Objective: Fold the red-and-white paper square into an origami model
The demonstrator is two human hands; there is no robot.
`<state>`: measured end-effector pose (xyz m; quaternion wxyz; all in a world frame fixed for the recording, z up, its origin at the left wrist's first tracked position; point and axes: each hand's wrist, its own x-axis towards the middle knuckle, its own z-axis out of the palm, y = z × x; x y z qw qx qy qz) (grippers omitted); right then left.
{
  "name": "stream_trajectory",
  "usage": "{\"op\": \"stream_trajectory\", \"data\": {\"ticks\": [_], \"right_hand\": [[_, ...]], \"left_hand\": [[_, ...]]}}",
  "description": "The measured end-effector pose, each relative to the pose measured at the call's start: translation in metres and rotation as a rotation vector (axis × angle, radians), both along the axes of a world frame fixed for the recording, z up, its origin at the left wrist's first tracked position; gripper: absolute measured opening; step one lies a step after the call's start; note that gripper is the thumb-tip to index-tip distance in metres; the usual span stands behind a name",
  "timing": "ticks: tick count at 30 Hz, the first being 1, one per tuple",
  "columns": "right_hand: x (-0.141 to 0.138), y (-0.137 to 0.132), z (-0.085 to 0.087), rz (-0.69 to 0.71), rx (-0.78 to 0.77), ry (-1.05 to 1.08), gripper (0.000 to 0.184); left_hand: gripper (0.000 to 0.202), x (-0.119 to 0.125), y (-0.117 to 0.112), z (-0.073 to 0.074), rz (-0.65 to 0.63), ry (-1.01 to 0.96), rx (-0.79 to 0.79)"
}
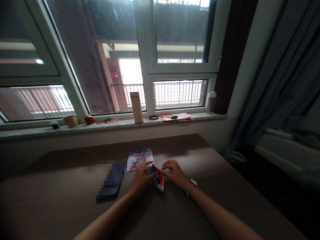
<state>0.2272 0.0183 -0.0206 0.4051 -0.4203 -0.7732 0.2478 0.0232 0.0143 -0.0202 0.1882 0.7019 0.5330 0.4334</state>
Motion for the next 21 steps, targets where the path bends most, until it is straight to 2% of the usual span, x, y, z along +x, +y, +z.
{"op": "stream_trajectory", "data": {"ticks": [6, 21], "right_hand": [[-0.0027, 0.0013, -0.0020, 0.003, 0.008, 0.001, 0.013], [-0.0044, -0.0017, -0.0011, 0.042, 0.005, -0.058, 0.010]], "left_hand": [[0.015, 0.0016, 0.0008, -0.0008, -0.010, -0.063, -0.022], [0.006, 0.0045, 0.0051, 0.0022, -0.033, -0.009, -0.053]]}}
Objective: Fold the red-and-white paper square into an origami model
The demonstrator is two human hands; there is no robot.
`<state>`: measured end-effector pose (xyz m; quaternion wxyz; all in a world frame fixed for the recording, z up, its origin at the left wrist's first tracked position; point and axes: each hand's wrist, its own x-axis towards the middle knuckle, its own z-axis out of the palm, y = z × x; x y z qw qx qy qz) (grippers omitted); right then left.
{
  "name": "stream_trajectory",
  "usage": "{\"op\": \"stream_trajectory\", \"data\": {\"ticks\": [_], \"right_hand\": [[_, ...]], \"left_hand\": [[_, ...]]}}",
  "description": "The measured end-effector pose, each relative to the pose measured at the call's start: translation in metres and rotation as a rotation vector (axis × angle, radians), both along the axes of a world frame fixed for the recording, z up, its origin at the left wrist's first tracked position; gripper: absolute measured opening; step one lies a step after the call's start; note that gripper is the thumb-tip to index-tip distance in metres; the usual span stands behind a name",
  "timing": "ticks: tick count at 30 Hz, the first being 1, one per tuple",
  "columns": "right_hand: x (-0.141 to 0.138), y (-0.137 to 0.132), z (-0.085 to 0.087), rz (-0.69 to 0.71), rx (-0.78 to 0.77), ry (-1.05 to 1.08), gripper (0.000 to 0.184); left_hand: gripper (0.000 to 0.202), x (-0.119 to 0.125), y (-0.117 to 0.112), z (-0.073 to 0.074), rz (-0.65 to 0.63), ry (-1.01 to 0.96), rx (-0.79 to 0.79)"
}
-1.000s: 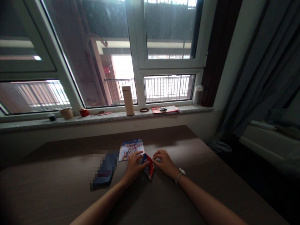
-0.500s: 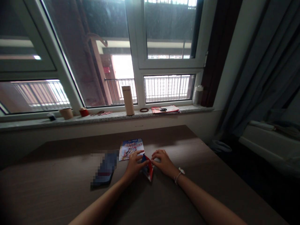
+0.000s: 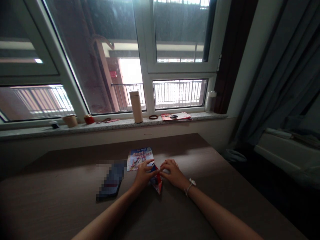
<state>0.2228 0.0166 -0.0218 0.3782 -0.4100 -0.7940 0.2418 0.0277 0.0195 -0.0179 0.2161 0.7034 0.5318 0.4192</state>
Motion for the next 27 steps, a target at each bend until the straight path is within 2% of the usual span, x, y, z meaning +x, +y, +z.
{"op": "stream_trajectory", "data": {"ticks": [9, 15, 27], "right_hand": [[-0.0016, 0.0002, 0.0013, -0.015, -0.049, -0.032, 0.010], [-0.0013, -0.0010, 0.0008, 0.005, -0.026, -0.089, 0.004], [0.0001, -0.0014, 0.0028, 0.004, -0.035, -0.034, 0.006]], "left_hand": [[0.004, -0.0029, 0.0031, -0.0019, 0.025, -0.105, -0.013], [0.005, -0.0035, 0.0013, 0.0001, 0.074, -0.218, 0.009], [0.007, -0.0016, -0.0011, 0.0004, 0.094, -0.188, 0.039]]}}
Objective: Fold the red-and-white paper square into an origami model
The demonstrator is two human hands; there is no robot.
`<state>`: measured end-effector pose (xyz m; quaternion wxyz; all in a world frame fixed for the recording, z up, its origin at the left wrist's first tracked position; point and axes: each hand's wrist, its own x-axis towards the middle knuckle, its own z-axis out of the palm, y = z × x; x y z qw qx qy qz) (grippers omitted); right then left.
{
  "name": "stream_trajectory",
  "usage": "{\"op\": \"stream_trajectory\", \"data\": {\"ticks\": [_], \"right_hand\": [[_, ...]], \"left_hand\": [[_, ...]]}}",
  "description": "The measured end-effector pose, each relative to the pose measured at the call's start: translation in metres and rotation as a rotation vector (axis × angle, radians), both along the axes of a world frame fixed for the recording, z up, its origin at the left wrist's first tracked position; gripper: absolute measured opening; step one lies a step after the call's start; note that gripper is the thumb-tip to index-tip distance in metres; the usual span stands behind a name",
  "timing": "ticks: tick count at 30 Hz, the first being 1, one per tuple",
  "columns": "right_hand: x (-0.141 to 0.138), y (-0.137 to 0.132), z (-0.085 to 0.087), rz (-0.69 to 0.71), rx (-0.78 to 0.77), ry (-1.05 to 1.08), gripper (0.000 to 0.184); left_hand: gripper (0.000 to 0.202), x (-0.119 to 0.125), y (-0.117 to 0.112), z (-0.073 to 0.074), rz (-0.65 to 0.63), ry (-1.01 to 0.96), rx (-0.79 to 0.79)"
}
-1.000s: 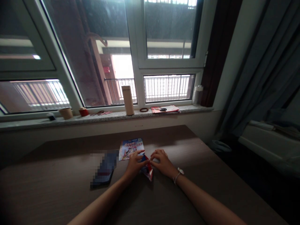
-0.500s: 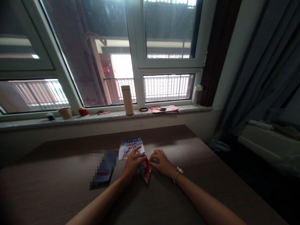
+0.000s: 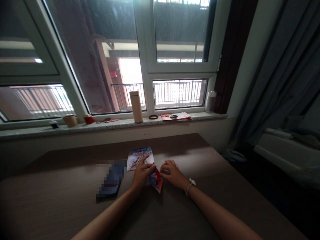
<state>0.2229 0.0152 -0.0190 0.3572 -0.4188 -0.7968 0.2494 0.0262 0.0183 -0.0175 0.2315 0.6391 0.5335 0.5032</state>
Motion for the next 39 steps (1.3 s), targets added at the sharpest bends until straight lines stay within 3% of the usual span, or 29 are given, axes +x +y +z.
{"op": "stream_trajectory", "data": {"ticks": [16, 21, 39], "right_hand": [[-0.007, 0.000, 0.011, -0.069, 0.070, 0.126, 0.016], [-0.011, -0.004, 0.011, -0.071, 0.126, 0.146, 0.009], [-0.010, -0.005, 0.002, -0.055, 0.101, -0.087, 0.007]], "left_hand": [[0.003, 0.003, -0.003, 0.001, -0.011, -0.033, 0.034], [0.004, 0.003, -0.006, 0.004, -0.022, -0.004, 0.037], [0.009, 0.002, -0.006, 0.004, 0.032, -0.041, 0.096]]}}
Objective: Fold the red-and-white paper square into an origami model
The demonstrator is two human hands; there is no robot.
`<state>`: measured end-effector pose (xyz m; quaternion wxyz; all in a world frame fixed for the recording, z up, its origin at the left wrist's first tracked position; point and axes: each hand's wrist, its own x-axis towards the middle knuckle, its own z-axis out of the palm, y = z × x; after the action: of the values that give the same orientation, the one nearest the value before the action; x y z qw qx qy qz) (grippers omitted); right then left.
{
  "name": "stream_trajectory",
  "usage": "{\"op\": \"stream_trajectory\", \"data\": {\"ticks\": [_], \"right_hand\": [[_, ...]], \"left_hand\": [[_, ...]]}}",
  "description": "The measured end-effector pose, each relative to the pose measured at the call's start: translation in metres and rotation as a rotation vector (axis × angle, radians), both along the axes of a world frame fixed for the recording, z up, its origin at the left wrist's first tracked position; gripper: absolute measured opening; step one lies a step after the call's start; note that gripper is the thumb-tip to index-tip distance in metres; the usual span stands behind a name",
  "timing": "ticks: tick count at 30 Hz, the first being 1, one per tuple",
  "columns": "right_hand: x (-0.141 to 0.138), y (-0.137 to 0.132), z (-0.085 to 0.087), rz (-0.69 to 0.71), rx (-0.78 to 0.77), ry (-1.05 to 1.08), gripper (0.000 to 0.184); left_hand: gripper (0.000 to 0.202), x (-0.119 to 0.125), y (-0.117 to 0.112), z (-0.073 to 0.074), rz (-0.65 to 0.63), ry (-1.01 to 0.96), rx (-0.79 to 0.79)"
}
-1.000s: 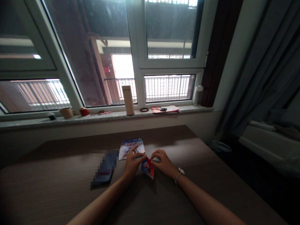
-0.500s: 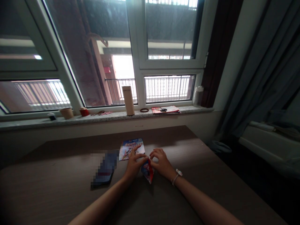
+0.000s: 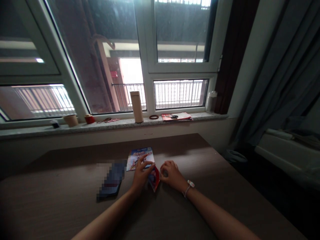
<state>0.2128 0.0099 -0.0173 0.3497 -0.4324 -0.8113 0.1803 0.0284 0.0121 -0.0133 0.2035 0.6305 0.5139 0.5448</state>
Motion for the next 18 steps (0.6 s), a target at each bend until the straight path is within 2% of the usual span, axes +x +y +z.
{"op": "stream_trajectory", "data": {"ticks": [9, 18], "right_hand": [[0.0048, 0.0004, 0.0022, 0.013, -0.040, 0.137, 0.005], [0.0050, 0.0039, -0.0023, 0.021, -0.033, 0.082, 0.004]], "left_hand": [[0.011, -0.0014, 0.0016, -0.0017, -0.014, -0.016, -0.032], [0.011, -0.0011, 0.0028, -0.0037, -0.043, -0.064, -0.045]]}}
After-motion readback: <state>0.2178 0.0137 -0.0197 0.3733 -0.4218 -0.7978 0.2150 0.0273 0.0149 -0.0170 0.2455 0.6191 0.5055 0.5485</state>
